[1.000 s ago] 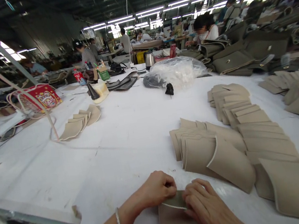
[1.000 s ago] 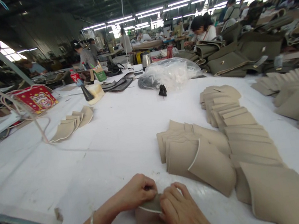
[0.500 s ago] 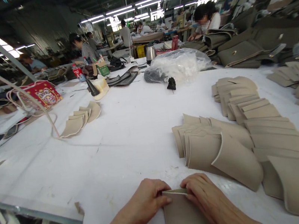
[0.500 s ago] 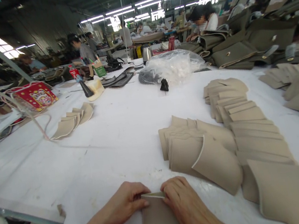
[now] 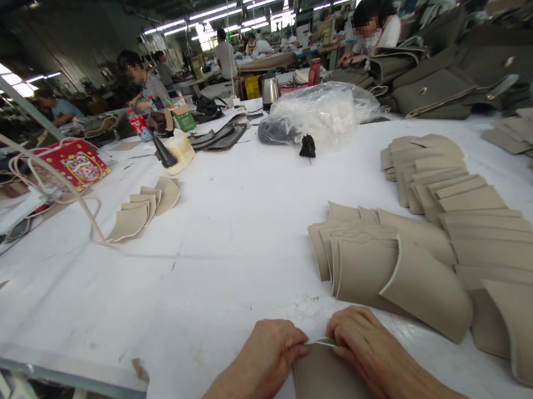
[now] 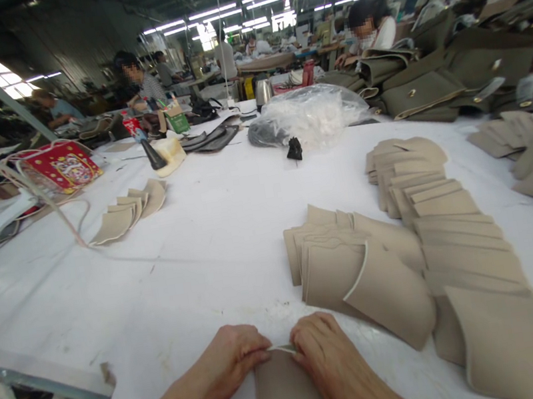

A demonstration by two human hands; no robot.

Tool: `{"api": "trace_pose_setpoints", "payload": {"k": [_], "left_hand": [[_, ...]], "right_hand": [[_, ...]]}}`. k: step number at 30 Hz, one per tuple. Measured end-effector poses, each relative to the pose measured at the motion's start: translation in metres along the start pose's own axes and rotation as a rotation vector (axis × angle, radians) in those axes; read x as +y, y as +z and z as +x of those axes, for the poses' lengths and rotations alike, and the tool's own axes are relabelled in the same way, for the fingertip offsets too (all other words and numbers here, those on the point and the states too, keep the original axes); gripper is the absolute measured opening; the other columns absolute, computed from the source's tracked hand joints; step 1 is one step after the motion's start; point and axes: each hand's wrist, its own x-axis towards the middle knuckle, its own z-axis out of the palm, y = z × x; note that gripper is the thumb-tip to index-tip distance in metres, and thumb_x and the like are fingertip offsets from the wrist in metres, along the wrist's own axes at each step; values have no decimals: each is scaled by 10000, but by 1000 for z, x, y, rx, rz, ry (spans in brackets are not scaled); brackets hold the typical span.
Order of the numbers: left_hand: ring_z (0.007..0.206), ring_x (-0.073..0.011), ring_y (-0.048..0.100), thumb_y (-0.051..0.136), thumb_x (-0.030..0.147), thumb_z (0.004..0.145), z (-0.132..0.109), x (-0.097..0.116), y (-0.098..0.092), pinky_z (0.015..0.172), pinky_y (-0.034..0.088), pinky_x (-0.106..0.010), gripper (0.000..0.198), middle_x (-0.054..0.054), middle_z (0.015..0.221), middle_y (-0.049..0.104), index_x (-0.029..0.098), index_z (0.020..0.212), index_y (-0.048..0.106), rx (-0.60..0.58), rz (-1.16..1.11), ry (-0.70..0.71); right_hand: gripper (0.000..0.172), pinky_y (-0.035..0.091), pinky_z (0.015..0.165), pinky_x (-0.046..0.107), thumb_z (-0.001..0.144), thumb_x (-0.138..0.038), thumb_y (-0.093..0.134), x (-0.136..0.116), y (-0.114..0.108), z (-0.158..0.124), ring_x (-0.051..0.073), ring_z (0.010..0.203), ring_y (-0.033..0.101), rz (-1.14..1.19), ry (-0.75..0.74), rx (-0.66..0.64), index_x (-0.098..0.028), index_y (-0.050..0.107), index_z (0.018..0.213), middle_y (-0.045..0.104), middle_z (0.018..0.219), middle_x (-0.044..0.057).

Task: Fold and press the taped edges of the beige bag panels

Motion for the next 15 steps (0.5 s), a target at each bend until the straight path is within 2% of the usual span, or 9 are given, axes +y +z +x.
{"api": "trace_pose_setpoints", "payload": {"k": [4,8,15], "left_hand": [[764,-141,597,497,226,898,0,3,-1,700,385,-215,210,-9,787,673,180,787,669,-2,-1,-15],[834,-157,614,491,202,895,1,6,0,750,409,-226,206,-23,886,690,202,969,683,3,2,-24],[798,-149,601,542,218,877,2,11,2,724,402,-223,135,-11,825,674,179,833,663,-14,95,-8]], "right_hand": [[156,392,830,377,918,-53,408,-2,-3,-3,203,946,455,19,-92,70,-182,427,1003,532,1019,58],[144,394,818,378,920,-54,402,-3,-7,-6,189,907,472,10,-134,33,-179,438,982,547,978,45],[90,421,805,377,936,-107,432,3,-3,-10,191,909,483,-11,-89,84,-196,431,933,558,971,43]]}}
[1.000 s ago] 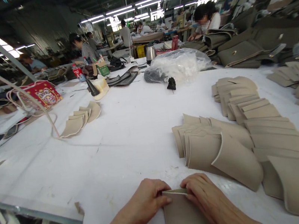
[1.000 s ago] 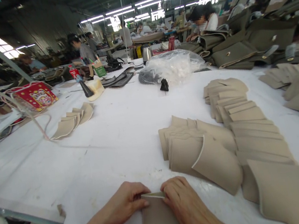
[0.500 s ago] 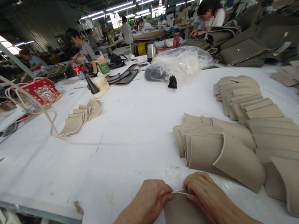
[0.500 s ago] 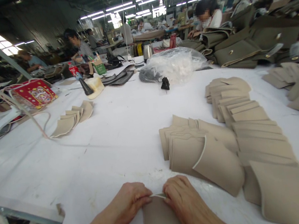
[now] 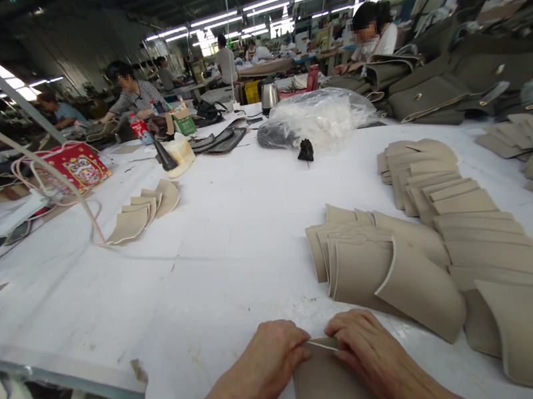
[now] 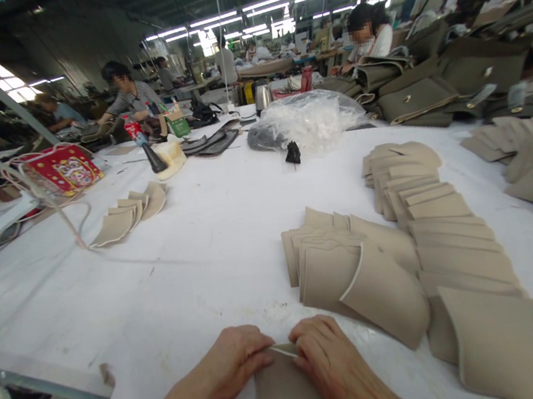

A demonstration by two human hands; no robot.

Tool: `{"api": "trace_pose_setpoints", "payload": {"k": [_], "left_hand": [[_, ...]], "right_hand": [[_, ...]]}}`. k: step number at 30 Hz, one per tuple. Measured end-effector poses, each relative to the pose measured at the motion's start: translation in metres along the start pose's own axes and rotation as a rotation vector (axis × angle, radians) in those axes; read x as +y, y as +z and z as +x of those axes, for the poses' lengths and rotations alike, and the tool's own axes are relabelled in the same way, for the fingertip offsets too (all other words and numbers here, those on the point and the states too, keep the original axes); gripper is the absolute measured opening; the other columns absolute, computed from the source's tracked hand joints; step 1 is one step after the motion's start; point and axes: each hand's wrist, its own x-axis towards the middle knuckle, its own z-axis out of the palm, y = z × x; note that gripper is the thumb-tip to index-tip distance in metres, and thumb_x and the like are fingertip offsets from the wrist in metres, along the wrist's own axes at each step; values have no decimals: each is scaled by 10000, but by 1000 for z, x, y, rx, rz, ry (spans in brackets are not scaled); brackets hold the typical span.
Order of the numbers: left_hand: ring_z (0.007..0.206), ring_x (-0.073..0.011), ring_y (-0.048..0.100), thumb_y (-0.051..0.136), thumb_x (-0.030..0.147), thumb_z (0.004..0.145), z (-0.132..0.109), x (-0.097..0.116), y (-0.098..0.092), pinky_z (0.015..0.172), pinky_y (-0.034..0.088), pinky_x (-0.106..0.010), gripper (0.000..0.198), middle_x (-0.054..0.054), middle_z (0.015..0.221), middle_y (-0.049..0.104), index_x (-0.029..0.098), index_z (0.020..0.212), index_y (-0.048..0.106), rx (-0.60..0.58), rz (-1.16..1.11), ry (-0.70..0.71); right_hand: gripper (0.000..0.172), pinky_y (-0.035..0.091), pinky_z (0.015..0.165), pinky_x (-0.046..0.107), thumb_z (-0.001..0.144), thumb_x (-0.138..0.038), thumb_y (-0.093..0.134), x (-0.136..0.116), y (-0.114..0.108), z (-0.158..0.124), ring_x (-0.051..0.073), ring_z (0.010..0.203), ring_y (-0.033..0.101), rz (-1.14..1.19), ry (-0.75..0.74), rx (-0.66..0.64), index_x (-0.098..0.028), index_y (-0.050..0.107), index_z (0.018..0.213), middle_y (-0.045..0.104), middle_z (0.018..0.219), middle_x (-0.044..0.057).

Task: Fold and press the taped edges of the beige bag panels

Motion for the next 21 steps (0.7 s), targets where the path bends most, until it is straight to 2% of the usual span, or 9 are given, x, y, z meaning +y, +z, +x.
{"api": "trace_pose_setpoints", "payload": {"k": [7,10,14,18,21], "left_hand": [[721,-129,568,522,218,890,-1,7,-1,669,375,-212,234,-5,734,643,160,680,608,-8,25,-8],[705,-119,560,531,190,876,-1,6,0,647,356,-208,240,9,707,630,163,643,582,3,4,25],[738,-117,580,530,155,866,-1,6,1,664,362,-199,198,15,728,645,174,689,614,13,-34,70],[766,-116,593,504,140,877,0,9,-1,685,375,-197,194,13,754,652,186,756,648,5,-30,97],[740,-114,578,549,163,861,3,10,1,673,375,-205,172,17,720,627,182,715,638,6,6,91]], "right_hand": [[110,448,806,358,937,-110,406,-2,3,-4,191,941,490,71,65,4,-212,426,974,532,1001,48],[98,444,752,346,940,-121,406,-3,1,-4,189,873,496,52,74,-2,-216,415,916,544,938,35],[129,398,676,333,958,-168,390,-3,0,-4,182,762,466,-8,84,-17,-214,390,838,522,817,13],[146,362,676,324,964,-170,384,-2,1,-7,174,752,442,-32,68,-16,-207,378,823,503,803,10],[155,350,680,320,966,-168,384,0,2,-7,168,742,432,-41,64,-7,-204,375,816,496,790,6]]}}
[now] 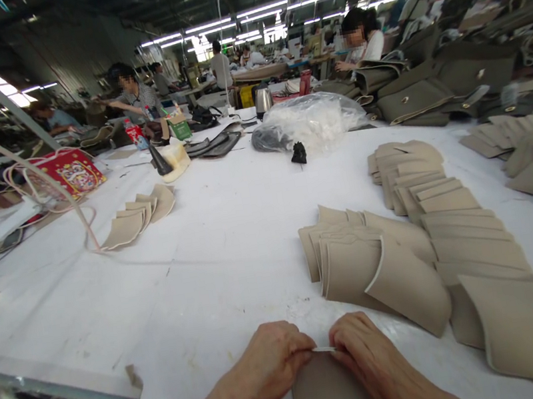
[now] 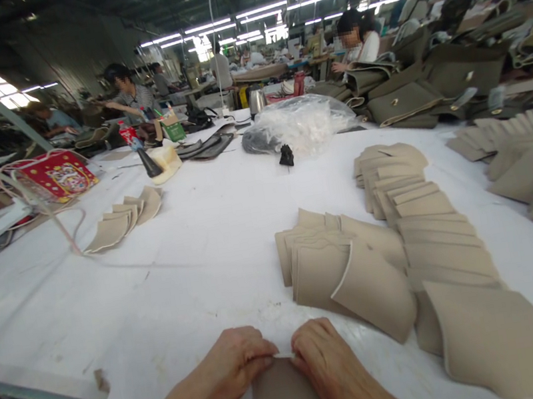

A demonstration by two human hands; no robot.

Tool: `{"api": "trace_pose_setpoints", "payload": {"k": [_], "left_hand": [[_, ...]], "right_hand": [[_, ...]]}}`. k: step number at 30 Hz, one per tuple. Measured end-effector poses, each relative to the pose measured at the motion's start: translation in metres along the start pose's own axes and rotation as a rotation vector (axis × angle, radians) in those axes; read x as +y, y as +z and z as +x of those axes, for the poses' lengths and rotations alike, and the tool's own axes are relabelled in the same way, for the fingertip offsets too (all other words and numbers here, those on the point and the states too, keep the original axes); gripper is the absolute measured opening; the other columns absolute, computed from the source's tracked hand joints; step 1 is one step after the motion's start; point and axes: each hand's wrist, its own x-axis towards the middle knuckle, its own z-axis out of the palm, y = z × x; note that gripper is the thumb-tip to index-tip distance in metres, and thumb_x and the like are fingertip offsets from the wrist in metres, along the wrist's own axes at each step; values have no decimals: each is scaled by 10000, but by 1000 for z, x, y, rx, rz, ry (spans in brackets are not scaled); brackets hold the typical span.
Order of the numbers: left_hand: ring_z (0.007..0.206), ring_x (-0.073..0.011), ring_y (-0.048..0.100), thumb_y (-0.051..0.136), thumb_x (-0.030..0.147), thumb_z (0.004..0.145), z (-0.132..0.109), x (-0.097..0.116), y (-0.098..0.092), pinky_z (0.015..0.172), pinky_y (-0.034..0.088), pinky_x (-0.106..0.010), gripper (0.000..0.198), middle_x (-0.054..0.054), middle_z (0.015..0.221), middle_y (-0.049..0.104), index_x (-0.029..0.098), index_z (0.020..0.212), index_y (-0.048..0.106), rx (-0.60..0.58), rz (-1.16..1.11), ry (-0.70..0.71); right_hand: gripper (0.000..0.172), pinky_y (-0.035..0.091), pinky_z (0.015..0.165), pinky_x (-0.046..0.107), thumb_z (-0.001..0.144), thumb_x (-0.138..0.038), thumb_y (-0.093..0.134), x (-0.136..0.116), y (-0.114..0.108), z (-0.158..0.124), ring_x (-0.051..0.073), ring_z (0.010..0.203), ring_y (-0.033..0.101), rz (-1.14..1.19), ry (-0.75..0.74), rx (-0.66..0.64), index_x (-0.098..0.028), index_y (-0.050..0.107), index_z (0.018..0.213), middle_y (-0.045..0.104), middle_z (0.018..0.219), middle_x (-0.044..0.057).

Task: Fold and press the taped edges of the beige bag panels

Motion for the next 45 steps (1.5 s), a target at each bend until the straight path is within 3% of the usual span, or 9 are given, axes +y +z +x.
{"api": "trace_pose_setpoints", "payload": {"k": [4,9,16,21,24,29,35,39,45], "left_hand": [[782,-123,559,583,241,862,6,-2,12,696,388,-212,180,12,735,610,182,698,631,32,36,24],[817,-140,553,500,248,910,11,1,26,717,400,-237,215,-10,774,617,176,748,622,52,108,53],[741,-138,540,477,158,892,13,8,21,668,385,-243,254,-20,710,604,155,655,570,34,167,110],[785,-138,560,497,177,893,14,9,21,696,386,-233,182,-6,764,638,203,850,671,74,46,81],[784,-140,562,513,165,878,14,11,21,697,380,-237,176,1,762,644,214,838,678,75,28,72],[783,-136,561,499,188,892,14,15,18,699,375,-240,186,-1,771,641,208,817,667,72,-14,66],[764,-136,550,492,216,901,13,16,16,693,362,-254,201,7,740,623,203,763,637,58,25,64],[772,-142,536,497,180,880,14,17,16,683,360,-256,179,0,741,610,200,767,634,75,38,64],[790,-154,532,485,145,864,19,19,24,702,372,-263,172,-22,774,628,179,785,634,97,10,102]], "right_hand": [[164,343,678,315,971,-190,385,1,1,-1,167,737,432,0,4,31,-207,379,808,497,776,2],[169,356,688,310,972,-218,397,2,2,-4,162,731,446,14,13,82,-209,391,803,507,771,-2],[187,365,664,295,969,-231,409,2,4,-8,158,709,449,12,14,141,-205,410,784,498,744,-6],[189,368,655,296,970,-241,405,2,2,-8,158,706,447,4,11,169,-205,415,785,504,738,-4],[201,384,639,288,970,-239,399,-1,-5,-9,152,695,458,28,2,179,-209,418,772,511,727,-8],[18,445,693,289,932,-219,467,-6,-20,-10,162,788,506,159,143,98,-212,480,920,544,844,14],[35,408,766,320,928,-217,502,-5,-29,-5,172,849,499,242,169,-60,-228,505,895,574,857,-7],[78,396,742,310,930,-253,512,-4,-31,-3,168,828,490,253,217,-76,-221,501,860,566,836,-11],[176,390,750,320,961,-335,445,-4,-31,-3,167,805,494,230,178,-42,-215,509,849,581,821,-4]]}}
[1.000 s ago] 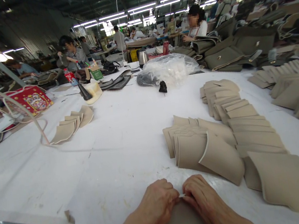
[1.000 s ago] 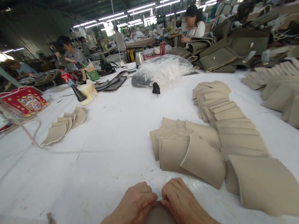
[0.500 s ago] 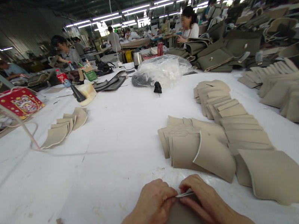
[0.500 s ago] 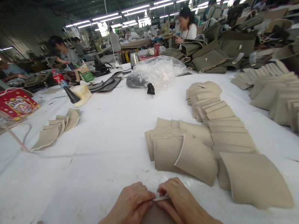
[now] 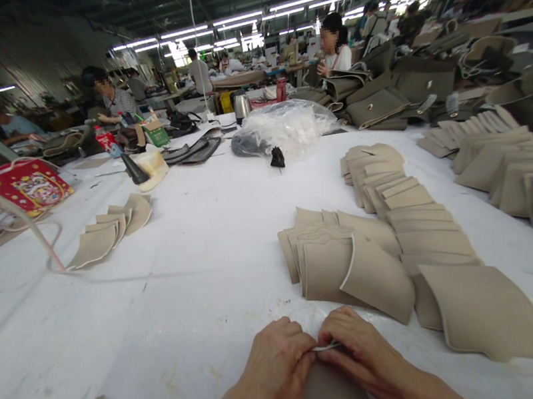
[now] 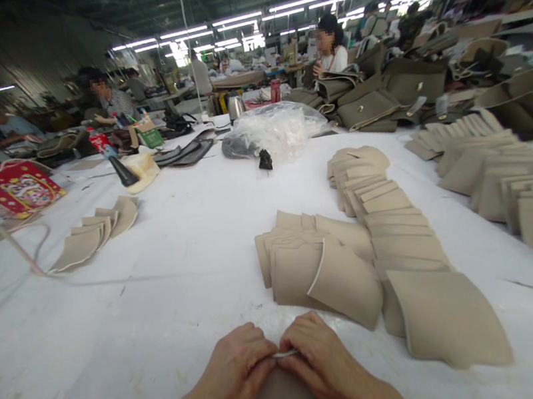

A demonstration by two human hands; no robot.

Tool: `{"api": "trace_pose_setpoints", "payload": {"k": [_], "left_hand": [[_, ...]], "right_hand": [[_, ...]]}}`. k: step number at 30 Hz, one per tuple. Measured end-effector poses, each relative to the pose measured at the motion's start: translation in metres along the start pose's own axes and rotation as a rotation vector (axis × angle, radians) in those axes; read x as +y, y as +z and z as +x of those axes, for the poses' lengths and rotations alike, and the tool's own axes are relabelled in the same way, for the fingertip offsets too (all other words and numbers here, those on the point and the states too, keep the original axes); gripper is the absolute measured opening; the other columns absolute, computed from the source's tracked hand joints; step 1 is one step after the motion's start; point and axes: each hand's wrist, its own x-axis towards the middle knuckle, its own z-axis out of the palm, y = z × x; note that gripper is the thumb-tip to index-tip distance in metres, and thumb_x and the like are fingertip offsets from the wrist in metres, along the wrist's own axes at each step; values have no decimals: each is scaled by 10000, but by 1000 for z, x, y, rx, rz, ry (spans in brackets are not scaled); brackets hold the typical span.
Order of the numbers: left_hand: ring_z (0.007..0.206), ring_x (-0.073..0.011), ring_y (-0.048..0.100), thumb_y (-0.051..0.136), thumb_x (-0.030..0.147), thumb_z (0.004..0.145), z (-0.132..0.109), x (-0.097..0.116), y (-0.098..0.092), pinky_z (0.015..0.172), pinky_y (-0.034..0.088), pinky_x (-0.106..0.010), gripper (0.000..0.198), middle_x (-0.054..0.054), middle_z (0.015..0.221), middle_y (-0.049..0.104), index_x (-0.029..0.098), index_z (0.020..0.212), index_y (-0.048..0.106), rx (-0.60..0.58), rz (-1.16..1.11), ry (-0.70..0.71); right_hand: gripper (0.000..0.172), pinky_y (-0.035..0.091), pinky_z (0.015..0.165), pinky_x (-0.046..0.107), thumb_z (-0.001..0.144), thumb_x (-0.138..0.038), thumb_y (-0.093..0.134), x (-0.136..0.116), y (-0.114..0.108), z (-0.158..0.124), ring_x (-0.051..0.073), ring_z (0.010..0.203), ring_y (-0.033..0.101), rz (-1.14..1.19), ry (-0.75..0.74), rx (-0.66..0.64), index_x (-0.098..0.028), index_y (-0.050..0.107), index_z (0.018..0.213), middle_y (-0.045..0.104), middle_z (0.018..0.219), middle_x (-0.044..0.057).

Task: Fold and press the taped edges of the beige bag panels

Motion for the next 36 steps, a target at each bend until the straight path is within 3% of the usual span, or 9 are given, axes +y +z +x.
{"api": "trace_pose_setpoints", "payload": {"k": [9,16,22,29,33,36], "left_hand": [[788,-145,566,565,186,848,1,-2,-7,741,380,-269,143,1,760,660,202,770,684,6,-119,-64],[788,-152,575,618,154,789,4,0,-14,730,392,-270,100,3,759,676,195,748,700,-9,-109,-165],[857,-177,578,554,206,845,14,4,1,787,412,-292,145,-13,873,692,221,913,681,-51,-3,-46],[736,-144,566,538,145,827,30,8,12,695,387,-250,169,-10,740,665,172,683,621,-52,38,50],[741,-135,572,550,135,803,30,7,10,689,381,-231,160,-10,731,666,171,681,648,-42,-65,36],[768,-143,597,566,238,824,26,3,4,696,394,-228,143,-5,798,696,203,796,701,-92,-162,-40]], "right_hand": [[183,417,724,299,935,-367,502,7,-15,-10,163,797,533,-59,74,-29,-225,559,833,603,815,-8],[210,418,733,307,945,-367,486,16,-21,-15,153,775,553,-29,39,-10,-222,569,818,620,800,-5],[305,404,680,286,953,-430,446,16,-16,-12,146,735,547,-14,34,16,-215,566,773,599,751,-9],[351,374,660,277,971,-439,381,15,-10,-15,146,714,514,24,70,39,-216,507,730,546,714,-20],[374,351,643,273,975,-438,365,16,-4,-17,143,687,487,63,81,72,-212,469,696,518,689,-23],[358,345,651,269,968,-432,395,16,-5,-17,139,698,491,61,109,75,-207,472,702,519,701,-22]]}}
